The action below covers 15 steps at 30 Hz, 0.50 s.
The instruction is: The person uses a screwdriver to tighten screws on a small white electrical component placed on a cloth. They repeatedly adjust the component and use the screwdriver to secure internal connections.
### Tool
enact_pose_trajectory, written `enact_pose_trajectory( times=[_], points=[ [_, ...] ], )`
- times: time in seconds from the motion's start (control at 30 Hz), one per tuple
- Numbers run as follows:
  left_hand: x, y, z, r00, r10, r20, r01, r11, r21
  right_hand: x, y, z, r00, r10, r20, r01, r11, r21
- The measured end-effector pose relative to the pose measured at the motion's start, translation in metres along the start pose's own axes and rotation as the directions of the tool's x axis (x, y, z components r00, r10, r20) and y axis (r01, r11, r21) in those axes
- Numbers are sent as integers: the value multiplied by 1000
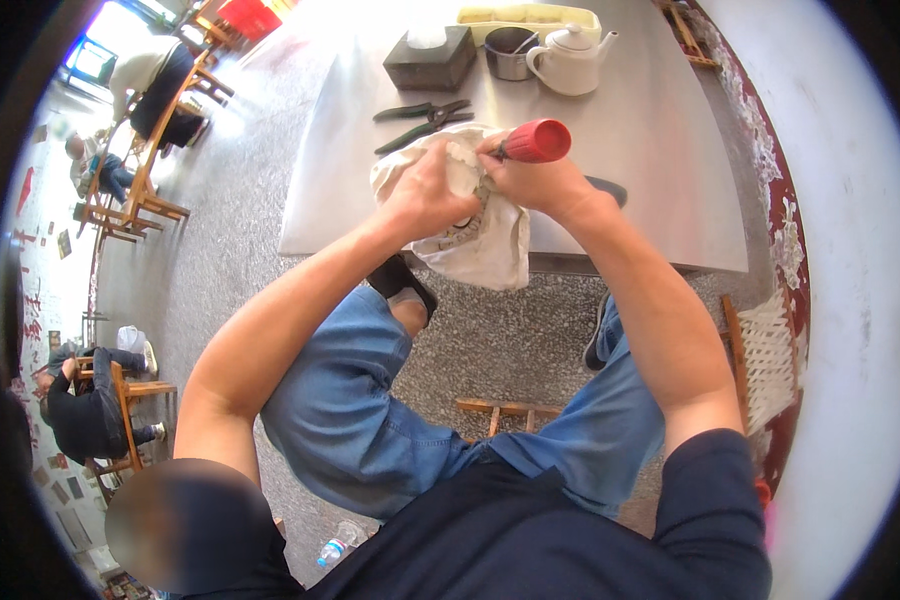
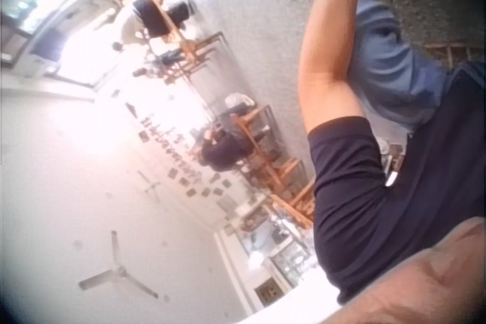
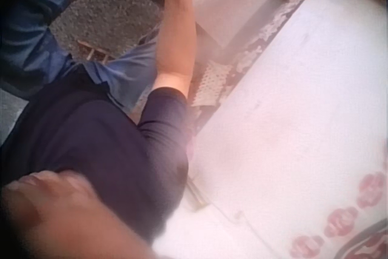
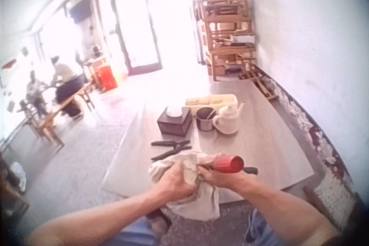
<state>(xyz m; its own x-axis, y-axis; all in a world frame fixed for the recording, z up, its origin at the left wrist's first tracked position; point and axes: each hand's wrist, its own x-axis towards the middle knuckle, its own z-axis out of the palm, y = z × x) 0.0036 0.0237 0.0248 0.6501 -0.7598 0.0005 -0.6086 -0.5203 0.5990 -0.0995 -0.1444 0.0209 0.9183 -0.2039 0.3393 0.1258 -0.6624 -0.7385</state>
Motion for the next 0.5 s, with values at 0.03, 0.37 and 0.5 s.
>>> enact_pose_trajectory(
  times=[0.03,0.37,0.5],
  points=[
    [-1,0,0,1000,-3,-5,3,1000,2,0,1,0,1000,-28,-5,28,999,-27],
    [-2,19,-22,988,31,150,-51,991,127,9,-1,0,995,3,103,21,971,-237],
    [6,-13,6,998,25,66,-23,999,-37,5,6,-1,995,-101,11,101,988,-117]
  ],
)
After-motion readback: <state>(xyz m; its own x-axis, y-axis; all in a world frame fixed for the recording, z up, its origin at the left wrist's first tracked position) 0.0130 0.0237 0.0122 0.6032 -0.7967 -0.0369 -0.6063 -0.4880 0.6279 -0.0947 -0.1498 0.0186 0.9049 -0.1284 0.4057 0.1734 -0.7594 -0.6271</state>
